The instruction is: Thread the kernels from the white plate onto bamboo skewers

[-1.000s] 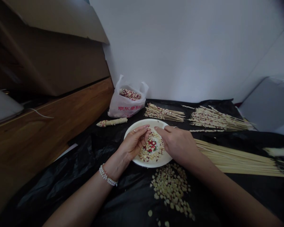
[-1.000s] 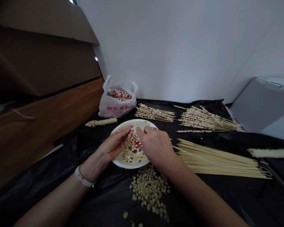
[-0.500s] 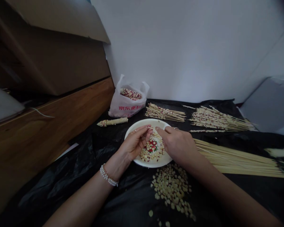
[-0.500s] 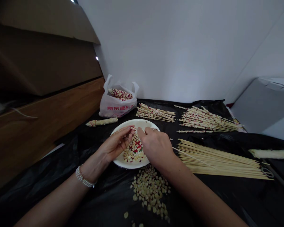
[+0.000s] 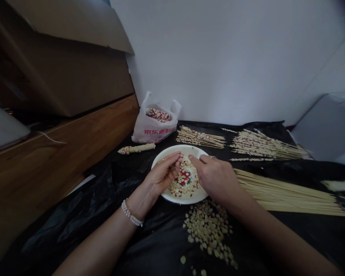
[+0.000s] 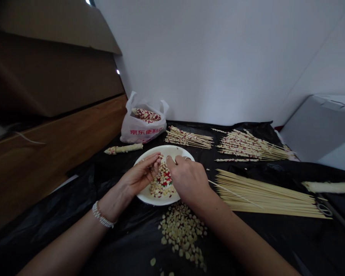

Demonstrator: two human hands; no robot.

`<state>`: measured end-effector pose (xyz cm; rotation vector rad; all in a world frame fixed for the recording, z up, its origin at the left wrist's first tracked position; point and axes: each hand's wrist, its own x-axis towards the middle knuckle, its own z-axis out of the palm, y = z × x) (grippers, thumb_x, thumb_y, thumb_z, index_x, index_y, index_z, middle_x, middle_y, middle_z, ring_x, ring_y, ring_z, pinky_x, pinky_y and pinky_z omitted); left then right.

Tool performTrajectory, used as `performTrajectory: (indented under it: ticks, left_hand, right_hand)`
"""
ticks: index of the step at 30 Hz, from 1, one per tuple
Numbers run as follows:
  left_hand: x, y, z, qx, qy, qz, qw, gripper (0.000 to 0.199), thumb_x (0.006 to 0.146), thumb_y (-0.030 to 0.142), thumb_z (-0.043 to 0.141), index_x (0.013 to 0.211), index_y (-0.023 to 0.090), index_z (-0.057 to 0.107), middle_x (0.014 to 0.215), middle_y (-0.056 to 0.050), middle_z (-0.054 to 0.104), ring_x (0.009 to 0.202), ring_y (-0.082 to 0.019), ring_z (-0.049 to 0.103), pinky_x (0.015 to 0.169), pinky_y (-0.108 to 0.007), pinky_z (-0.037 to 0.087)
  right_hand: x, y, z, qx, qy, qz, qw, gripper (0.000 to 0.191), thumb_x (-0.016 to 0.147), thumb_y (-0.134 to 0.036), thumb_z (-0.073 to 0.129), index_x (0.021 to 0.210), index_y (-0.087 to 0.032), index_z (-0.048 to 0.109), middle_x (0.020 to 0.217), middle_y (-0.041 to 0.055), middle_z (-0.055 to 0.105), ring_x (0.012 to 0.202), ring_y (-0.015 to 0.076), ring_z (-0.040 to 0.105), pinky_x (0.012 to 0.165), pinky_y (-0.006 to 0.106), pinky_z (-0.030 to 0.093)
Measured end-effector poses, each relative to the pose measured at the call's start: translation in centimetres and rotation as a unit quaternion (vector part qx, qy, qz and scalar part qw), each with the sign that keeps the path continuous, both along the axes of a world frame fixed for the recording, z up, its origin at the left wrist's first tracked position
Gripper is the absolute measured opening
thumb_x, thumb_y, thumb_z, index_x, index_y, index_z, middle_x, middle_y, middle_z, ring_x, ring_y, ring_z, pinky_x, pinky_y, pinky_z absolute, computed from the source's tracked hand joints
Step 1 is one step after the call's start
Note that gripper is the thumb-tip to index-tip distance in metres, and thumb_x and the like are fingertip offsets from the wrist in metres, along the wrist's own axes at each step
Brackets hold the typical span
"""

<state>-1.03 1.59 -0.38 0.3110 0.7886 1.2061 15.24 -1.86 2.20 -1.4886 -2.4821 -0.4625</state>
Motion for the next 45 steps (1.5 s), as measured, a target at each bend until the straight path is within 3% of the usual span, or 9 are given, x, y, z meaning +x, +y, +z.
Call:
performTrajectory:
  ticks: [12,19,28,35,45]
  left_hand:
    - [0.25,-0.15,-0.25,0.077,0.08,0.013,0.994,0.011,0.075,-0.001,0.066,0.08,0.007,0.071,0.07,-0.005,0.07,0.058,-0.006,0.064,0.056,-0.01,0.053]
    - [0.15,-0.17,0.1,0.009,-0.002,-0.023,1.0,0.015,0.087,0.006,0.054,0.088,0.007,0.069,0.071,-0.006,0.068,0.058,-0.006,0.063,0.053,-0.011,0.053]
    - [0.03,-0.09,0.03,0.028,-0.006,-0.017,0.999,0.014,0.082,0.0,0.056,0.085,0.007,0.068,0.072,-0.005,0.069,0.058,-0.006,0.063,0.053,-0.011,0.053]
    - [-0.4,0.45,0.35,0.009,-0.035,0.018,0.999,0.014,0.084,0.0,0.055,0.085,0.006,0.067,0.071,-0.005,0.068,0.056,-0.006,0.062,0.052,-0.011,0.053]
    - [-0.32,0.02,-0.04,0.018,-0.05,-0.029,0.998,0.017,0.084,-0.001,0.053,0.081,0.007,0.067,0.071,-0.005,0.067,0.057,-0.006,0.062,0.052,-0.011,0.052]
  right_hand:
    - [-0.59,-0.4,-0.32,0.002,0.002,0.002,1.0,0.038,0.086,-0.01,0.046,0.123,-0.013,0.057,0.09,0.011,0.067,0.077,0.0212,0.064,0.055,0.029,0.04]
    - [-0.56,-0.26,-0.38,0.004,0.03,0.0,1.0,0.032,0.085,-0.013,0.05,0.115,-0.016,0.06,0.086,0.0074,0.067,0.071,0.0192,0.063,0.053,0.029,0.036]
    - [-0.32,-0.2,-0.2,0.0,0.046,-0.011,0.999,0.015,0.085,-0.01,0.048,0.09,-0.016,0.061,0.081,0.0055,0.065,0.068,0.0183,0.061,0.052,0.028,0.029]
    - [-0.07,-0.27,0.4,0.003,0.041,-0.026,0.999,0.012,0.087,-0.013,0.048,0.087,-0.018,0.059,0.082,0.0044,0.065,0.067,0.0172,0.06,0.052,0.028,0.026]
    - [-0.57,-0.75,0.02,0.04,0.05,-0.008,0.998,0.017,0.082,-0.005,0.046,0.082,-0.015,0.059,0.076,0.0058,0.065,0.063,0.0184,0.061,0.051,0.029,0.026]
